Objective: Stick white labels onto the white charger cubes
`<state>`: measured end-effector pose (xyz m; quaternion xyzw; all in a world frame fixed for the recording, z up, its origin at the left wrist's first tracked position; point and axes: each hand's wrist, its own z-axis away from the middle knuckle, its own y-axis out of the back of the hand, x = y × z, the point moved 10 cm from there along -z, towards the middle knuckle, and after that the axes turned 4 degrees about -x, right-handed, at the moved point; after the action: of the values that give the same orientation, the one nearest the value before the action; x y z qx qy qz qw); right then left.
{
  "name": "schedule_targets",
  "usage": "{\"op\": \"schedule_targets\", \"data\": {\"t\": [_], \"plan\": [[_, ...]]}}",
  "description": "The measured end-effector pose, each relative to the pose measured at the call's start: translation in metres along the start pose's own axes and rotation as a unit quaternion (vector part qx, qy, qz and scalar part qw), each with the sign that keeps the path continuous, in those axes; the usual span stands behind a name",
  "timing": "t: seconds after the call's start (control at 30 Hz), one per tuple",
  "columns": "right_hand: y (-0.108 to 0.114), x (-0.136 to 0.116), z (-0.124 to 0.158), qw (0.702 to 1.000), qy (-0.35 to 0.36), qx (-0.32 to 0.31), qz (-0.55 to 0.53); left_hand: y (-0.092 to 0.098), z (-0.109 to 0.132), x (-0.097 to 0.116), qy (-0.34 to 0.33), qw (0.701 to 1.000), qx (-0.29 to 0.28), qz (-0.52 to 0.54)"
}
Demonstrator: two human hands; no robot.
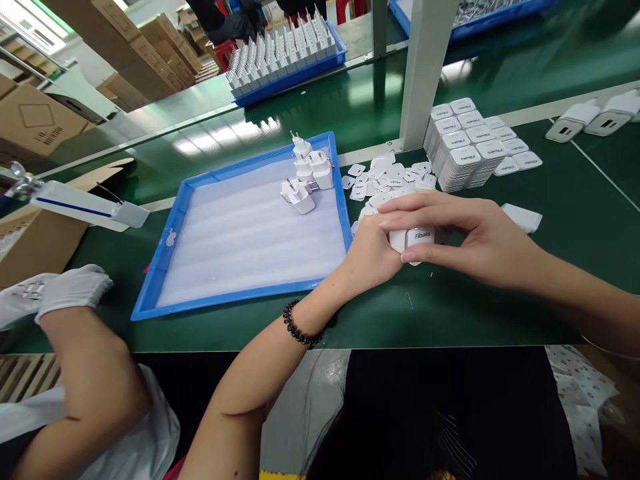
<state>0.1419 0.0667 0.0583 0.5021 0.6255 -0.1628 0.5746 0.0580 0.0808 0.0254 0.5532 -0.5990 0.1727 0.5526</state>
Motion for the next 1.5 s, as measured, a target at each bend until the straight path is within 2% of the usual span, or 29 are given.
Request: {"op": "schedule_targets", "data": {"t": [0.13,0.23,0.4,0.47,0.63,0.8,0.93,1.17,1.23,1.3,1.4,1.47,1.5], "plan": [[0.003,-0.001,-0.001,0.998,0.002,0.042,-0.043,0.000,0.000,0.005,-0.033,0.999,0.006,-0.033],[0.005,0.005,-0.002,0.994,-0.016,0.059,-0.086,0.000,-0.001,0.006,-0.029,0.999,0.009,-0.029],[0.001,0.023,-0.008,0.979,-0.069,-0.031,-0.189,-0.003,-0.002,-0.002,0.028,0.998,-0.010,0.056],[0.004,0.023,-0.010,0.982,-0.059,-0.049,-0.170,-0.004,-0.002,-0.010,0.066,0.994,-0.014,0.086],[0.005,0.024,-0.011,0.990,-0.047,-0.047,-0.125,-0.002,0.000,-0.023,0.131,0.977,-0.015,0.170],[0.001,0.025,-0.010,0.994,-0.046,-0.030,-0.094,-0.003,-0.001,-0.025,0.129,0.974,-0.012,0.186],[0.001,0.024,-0.009,0.995,-0.044,0.012,-0.094,-0.002,-0.002,-0.025,0.124,0.978,-0.008,0.169],[0.000,0.047,-0.010,0.960,-0.119,0.013,-0.254,-0.003,-0.003,-0.025,0.131,0.976,-0.024,0.172],[0.003,0.058,-0.009,0.945,-0.149,0.031,-0.289,-0.002,-0.005,-0.024,0.114,0.978,-0.036,0.170],[0.011,0.069,-0.008,0.933,-0.169,0.071,-0.309,0.006,-0.008,-0.018,0.073,0.988,-0.038,0.131],[0.025,0.076,-0.009,0.931,-0.156,0.124,-0.306,0.034,-0.012,-0.001,0.016,1.000,-0.012,-0.020],[0.033,0.076,-0.010,0.932,-0.147,0.143,-0.299,0.056,-0.013,0.011,0.024,0.981,-0.009,-0.190],[0.036,0.077,-0.010,0.931,-0.147,0.151,-0.297,0.066,-0.013,0.014,0.054,0.952,-0.023,-0.301]]}}
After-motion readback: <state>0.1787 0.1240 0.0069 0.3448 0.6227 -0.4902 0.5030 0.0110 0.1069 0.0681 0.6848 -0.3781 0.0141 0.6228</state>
